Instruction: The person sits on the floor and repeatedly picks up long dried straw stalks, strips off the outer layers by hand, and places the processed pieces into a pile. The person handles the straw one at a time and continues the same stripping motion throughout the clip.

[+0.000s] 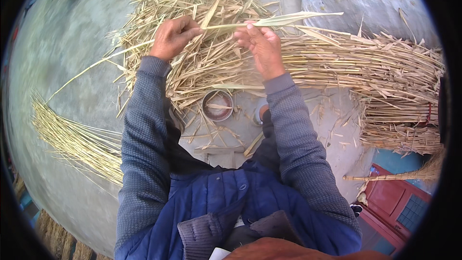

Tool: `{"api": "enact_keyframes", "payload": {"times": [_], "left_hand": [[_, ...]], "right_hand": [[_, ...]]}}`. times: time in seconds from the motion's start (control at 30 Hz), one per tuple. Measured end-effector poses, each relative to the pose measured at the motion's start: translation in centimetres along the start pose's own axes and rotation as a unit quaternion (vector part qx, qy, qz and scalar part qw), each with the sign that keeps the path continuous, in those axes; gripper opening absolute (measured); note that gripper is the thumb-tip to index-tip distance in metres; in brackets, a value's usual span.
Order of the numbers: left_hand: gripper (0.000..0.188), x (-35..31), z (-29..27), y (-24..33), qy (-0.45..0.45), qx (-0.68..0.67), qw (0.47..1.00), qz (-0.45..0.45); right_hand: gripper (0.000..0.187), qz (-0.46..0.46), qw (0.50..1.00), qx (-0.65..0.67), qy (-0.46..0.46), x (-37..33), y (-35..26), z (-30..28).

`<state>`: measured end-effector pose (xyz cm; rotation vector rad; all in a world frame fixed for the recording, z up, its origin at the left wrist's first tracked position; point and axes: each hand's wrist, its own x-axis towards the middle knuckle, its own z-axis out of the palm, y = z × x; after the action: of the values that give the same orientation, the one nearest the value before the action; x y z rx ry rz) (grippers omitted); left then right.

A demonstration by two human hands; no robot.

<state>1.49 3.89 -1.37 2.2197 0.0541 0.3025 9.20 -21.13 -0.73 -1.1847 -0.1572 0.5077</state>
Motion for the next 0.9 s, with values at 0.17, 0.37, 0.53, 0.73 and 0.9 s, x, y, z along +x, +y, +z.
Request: {"api": "enact_keyframes", "payload": {"times": [0.17, 0.37, 0.53, 0.73, 0.9], "left_hand": [[0.021, -0.3, -2.7, -1.6, -0.049, -0.097, 0.99, -0.088], [0.029, -0.2, -0.1, 1.7, -0.115, -0.062, 0.988, -0.079], [0.025, 0.5, 2.3, 3.7, -0.066, -0.134, 0.986, -0.077], [0.018, 0.7, 1.4, 3.3, -0.035, -0.267, 0.95, -0.155], [0.02, 0.7, 0.1, 2.3, -0.021, -0.276, 0.95, -0.146]], "right_hand": [[0.023, -0.036, 0.999, 0.006, 0.032, -0.1, -1.3, -1.1], [0.021, -0.043, 0.998, 0.024, 0.034, -0.2, -0.9, -1.1], [0.024, -0.052, 0.997, 0.049, 0.009, -0.1, -0.9, -1.1], [0.029, -0.063, 0.995, -0.002, -0.072, -0.3, -1.1, -1.4], [0.027, -0.071, 0.994, -0.036, -0.08, -0.3, -0.8, -1.7]]}}
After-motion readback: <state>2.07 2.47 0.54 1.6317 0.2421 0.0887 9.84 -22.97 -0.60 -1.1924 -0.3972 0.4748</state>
